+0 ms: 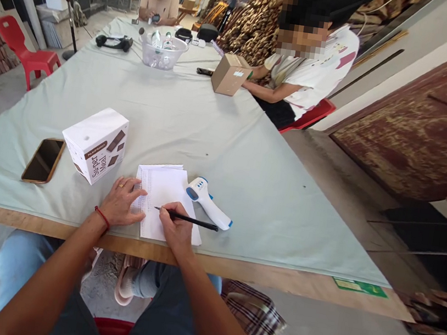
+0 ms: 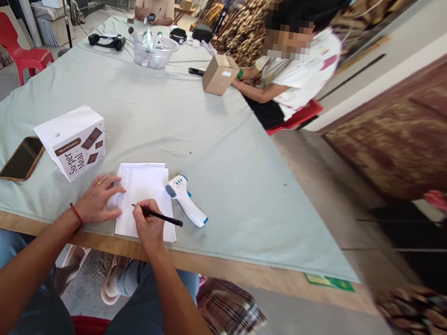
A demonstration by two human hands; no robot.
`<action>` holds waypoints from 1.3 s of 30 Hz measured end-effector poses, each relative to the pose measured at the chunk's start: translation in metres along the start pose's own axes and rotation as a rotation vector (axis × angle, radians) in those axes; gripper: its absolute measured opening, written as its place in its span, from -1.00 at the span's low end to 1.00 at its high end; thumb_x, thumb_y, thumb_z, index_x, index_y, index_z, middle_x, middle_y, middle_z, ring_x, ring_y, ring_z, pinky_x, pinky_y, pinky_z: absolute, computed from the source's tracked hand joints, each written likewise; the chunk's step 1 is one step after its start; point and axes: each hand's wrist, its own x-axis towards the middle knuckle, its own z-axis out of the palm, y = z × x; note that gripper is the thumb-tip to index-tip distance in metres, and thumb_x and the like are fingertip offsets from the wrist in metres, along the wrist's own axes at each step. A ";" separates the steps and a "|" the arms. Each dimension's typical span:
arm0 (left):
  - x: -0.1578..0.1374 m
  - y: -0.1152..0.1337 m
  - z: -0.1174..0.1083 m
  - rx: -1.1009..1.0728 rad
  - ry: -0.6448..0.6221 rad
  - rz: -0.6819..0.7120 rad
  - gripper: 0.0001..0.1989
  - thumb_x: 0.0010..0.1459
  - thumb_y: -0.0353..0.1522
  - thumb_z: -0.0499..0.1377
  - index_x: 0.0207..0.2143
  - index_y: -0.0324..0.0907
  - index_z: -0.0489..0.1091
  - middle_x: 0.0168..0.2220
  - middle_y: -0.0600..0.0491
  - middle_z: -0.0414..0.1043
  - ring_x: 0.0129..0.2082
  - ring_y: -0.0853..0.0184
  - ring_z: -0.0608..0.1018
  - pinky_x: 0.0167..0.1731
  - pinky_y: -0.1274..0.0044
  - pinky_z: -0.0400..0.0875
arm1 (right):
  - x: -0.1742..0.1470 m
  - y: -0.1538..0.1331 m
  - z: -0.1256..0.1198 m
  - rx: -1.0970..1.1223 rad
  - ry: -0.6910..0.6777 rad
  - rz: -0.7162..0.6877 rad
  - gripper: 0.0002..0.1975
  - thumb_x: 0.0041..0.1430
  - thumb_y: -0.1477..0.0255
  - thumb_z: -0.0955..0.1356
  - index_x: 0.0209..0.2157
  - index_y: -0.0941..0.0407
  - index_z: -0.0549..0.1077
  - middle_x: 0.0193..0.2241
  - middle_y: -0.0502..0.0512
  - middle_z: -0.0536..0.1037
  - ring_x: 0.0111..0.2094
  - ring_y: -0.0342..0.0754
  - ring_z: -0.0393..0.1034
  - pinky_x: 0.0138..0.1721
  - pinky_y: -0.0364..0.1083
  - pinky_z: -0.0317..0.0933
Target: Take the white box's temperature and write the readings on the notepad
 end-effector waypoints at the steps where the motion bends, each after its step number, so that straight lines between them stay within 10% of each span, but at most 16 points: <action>1: -0.002 0.002 0.000 0.011 -0.030 0.011 -0.39 -0.09 -0.10 0.33 0.01 -0.13 0.37 0.19 -0.20 0.23 0.22 0.01 0.26 0.25 0.08 -0.05 | 0.000 0.000 0.000 0.008 0.007 -0.007 -0.89 -0.04 0.35 0.31 -0.55 0.05 0.33 -0.62 -0.06 0.39 -0.54 -0.11 0.24 -0.49 -0.12 0.17; 7: -0.016 0.017 0.002 0.081 -0.140 -0.009 0.02 -0.17 0.17 0.26 0.22 -0.25 0.18 0.31 -0.37 0.03 0.32 -0.12 0.09 0.23 -0.05 -0.18 | -0.001 -0.003 0.000 0.061 0.102 -0.036 -0.89 -0.03 0.34 0.32 -0.54 0.06 0.35 -0.63 -0.06 0.38 -0.56 -0.12 0.22 -0.50 -0.12 0.16; 32: -0.020 0.023 0.006 0.122 -0.044 -0.067 -0.12 -0.07 0.04 0.28 0.21 -0.25 0.20 0.30 -0.34 0.05 0.32 -0.07 0.12 0.25 0.04 -0.09 | 0.009 0.003 0.003 0.090 -0.133 0.061 -0.88 -0.12 0.32 0.31 -0.52 0.08 0.41 -0.60 -0.03 0.44 -0.54 -0.09 0.29 -0.47 -0.09 0.23; 39: -0.020 0.024 0.007 0.104 -0.011 -0.097 -0.48 0.22 -0.17 0.10 0.17 -0.20 0.26 0.29 -0.24 0.12 0.30 0.02 0.16 0.25 0.10 -0.02 | 0.005 0.000 0.001 0.078 -0.058 0.001 -0.91 -0.13 0.37 0.32 -0.50 0.07 0.39 -0.64 -0.09 0.38 -0.59 -0.15 0.20 -0.53 -0.14 0.17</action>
